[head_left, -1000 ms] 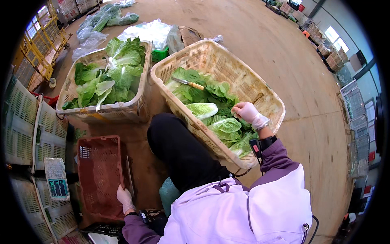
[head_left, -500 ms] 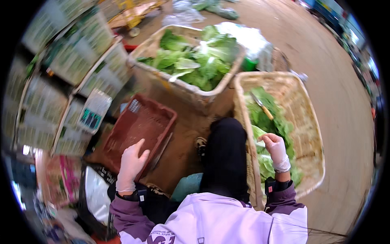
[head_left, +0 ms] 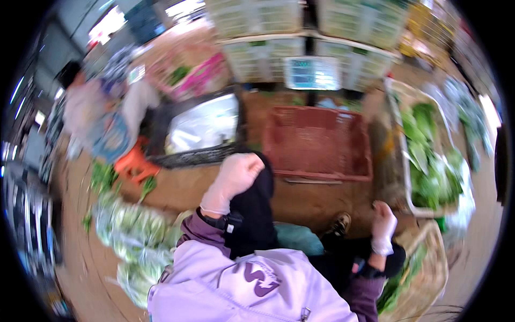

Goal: The person trims the base and outer leaves of napa cabbages using a knife, places the trimmed cabbages into plastic bags, weighs the bags on an electronic scale, and ties the bags closed.

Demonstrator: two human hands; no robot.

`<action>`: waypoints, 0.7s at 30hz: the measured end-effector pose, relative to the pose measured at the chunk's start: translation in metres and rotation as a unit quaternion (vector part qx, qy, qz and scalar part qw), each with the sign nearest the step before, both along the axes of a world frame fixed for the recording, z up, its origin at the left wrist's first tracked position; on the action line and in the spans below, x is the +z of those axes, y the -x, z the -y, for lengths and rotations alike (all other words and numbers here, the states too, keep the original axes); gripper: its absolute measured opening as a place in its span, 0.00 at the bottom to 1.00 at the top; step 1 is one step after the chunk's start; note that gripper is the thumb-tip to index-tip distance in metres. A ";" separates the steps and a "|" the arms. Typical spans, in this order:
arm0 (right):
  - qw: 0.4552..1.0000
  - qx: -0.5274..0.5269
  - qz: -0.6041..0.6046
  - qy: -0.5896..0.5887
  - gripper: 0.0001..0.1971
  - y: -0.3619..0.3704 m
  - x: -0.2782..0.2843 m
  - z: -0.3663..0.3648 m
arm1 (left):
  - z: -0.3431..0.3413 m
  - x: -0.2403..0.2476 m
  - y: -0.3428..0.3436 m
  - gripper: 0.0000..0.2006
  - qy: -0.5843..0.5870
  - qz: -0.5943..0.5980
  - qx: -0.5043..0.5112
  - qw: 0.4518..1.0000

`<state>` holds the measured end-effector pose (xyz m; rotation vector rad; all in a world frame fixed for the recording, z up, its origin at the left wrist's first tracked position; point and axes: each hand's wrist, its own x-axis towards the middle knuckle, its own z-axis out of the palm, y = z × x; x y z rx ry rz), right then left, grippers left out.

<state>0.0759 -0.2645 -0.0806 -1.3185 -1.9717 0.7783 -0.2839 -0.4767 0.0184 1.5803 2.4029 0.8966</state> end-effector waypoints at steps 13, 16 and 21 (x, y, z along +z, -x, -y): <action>0.970 0.029 0.237 0.043 0.06 0.016 -0.058 -0.021 | 0.121 -0.177 0.339 0.16 -0.127 0.486 0.396 0.768; 0.976 -0.012 0.207 0.070 0.05 -0.004 -0.089 -0.035 | 0.060 -0.209 0.377 0.18 -0.018 0.432 0.331 0.839; 0.939 0.038 0.320 0.122 0.06 0.037 -0.064 -0.039 | -0.036 -0.291 0.425 0.32 0.258 -0.149 0.358 0.885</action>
